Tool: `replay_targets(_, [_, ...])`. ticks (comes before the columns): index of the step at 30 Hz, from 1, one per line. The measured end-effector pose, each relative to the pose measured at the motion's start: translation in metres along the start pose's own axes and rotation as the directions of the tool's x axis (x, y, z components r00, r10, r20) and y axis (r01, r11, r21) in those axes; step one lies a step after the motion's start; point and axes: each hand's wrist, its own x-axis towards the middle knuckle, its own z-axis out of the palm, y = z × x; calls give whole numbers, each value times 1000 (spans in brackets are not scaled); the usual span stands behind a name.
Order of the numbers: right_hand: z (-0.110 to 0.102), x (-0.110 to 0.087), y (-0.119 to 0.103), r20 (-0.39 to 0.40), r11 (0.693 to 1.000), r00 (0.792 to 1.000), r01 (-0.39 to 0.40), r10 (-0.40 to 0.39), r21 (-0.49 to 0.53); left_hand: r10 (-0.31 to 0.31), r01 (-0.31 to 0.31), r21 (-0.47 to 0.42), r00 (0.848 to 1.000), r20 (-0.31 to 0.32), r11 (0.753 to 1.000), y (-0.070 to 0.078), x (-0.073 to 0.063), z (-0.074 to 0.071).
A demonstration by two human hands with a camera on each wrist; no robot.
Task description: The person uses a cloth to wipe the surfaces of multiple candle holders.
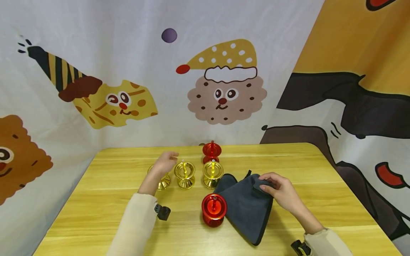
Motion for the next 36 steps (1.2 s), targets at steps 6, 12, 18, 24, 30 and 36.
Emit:
replay_targets(6, [-1, -1, 1, 4, 1000, 1000, -9, 9, -1, -47, 52, -111, 998, 44, 992, -12, -1, 5])
replay_targets(12, [-1, 0, 2, 0, 999, 1000, -30, 30, -13, -98, 103, -203, 995, 35, 974, -20, 2, 13])
replay_targets(18, [-2, 1, -2, 1, 999, 999, -35, 35, -15, -129, 128, -235, 992, 8, 964, -23, 5, 20])
replay_targets(24, [-5, 4, -4, -7, 999, 1000, -21, 21, -42, -131, 127, -265, 991, 1, 956, -18, 2, 20])
replay_targets(30, [-12, 8, -10, -29, 998, 1000, 6, -8, -56, -86, 82, -299, 996, 0, 951, -2, -10, 13])
replay_targets(36, [-25, 21, -30, -73, 995, 996, 52, -59, -89, 0, 8, -335, 1000, 24, 942, 20, -25, 7])
